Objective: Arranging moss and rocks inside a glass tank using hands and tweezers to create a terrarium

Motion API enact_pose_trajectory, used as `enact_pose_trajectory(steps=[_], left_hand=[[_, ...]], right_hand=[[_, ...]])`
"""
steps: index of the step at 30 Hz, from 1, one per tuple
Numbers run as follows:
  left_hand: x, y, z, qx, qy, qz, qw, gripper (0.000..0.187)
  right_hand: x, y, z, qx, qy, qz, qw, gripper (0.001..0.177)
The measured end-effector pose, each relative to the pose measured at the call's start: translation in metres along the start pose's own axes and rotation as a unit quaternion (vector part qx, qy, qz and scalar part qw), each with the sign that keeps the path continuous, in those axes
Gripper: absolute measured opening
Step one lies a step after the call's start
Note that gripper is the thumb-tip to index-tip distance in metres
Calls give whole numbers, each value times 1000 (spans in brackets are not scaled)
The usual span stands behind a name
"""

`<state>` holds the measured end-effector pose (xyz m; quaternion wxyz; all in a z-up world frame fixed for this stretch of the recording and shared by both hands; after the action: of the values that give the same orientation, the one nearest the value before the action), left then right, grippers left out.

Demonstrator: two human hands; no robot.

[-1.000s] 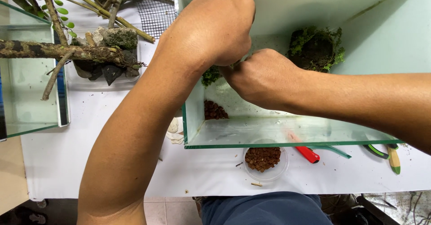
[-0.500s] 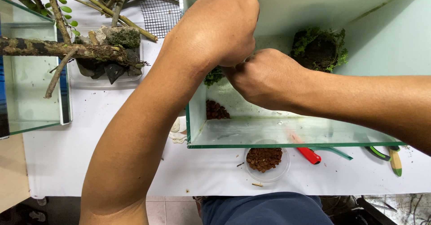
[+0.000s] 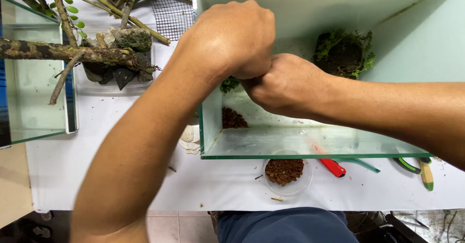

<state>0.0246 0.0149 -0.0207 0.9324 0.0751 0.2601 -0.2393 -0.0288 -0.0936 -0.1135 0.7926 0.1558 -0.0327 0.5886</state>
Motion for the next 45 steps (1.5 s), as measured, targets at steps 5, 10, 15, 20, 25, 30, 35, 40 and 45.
enact_pose_trajectory(steps=[5, 10, 15, 20, 25, 30, 35, 40, 45], left_hand=[[6, -9, -10, 79, 83, -43, 992, 31], [9, -13, -26, 191, 214, -41, 957, 37], [21, -19, -41, 257, 266, -40, 928, 37], [15, -21, -41, 270, 293, -23, 917, 30], [11, -24, -40, 294, 295, -32, 909, 30], [4, -28, -37, 306, 306, -38, 901, 42], [2, -26, -39, 307, 296, -34, 904, 37], [2, -24, -43, 278, 266, -42, 922, 55], [6, -20, -48, 273, 262, -33, 925, 57]], right_hand=[[-3, 0, -6, -71, 25, 19, 997, 12], [-4, -8, -6, -47, 52, 9, 998, 19], [-5, -10, -7, -59, 81, -6, 995, 23], [-4, -8, -5, -54, 125, -39, 990, 26], [-4, -7, -7, -42, 173, -96, 979, 21], [-1, -2, 0, -38, 214, -121, 969, 26], [2, 0, 7, -43, 249, -131, 958, 25], [6, 3, 20, -55, 247, -140, 957, 27], [1, 0, 20, -111, 181, -90, 973, 28]])
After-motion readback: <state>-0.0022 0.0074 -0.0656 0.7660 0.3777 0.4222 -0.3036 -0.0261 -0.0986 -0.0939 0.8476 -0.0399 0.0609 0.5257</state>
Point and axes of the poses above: each hand's wrist, its own x-axis towards the middle knuckle, its own z-axis out of the back of the hand, y = z × x, the point moved 3 cm from there along x, towards the middle knuckle, and after that the axes turned 9 degrees about x, right-handed, at the moved point
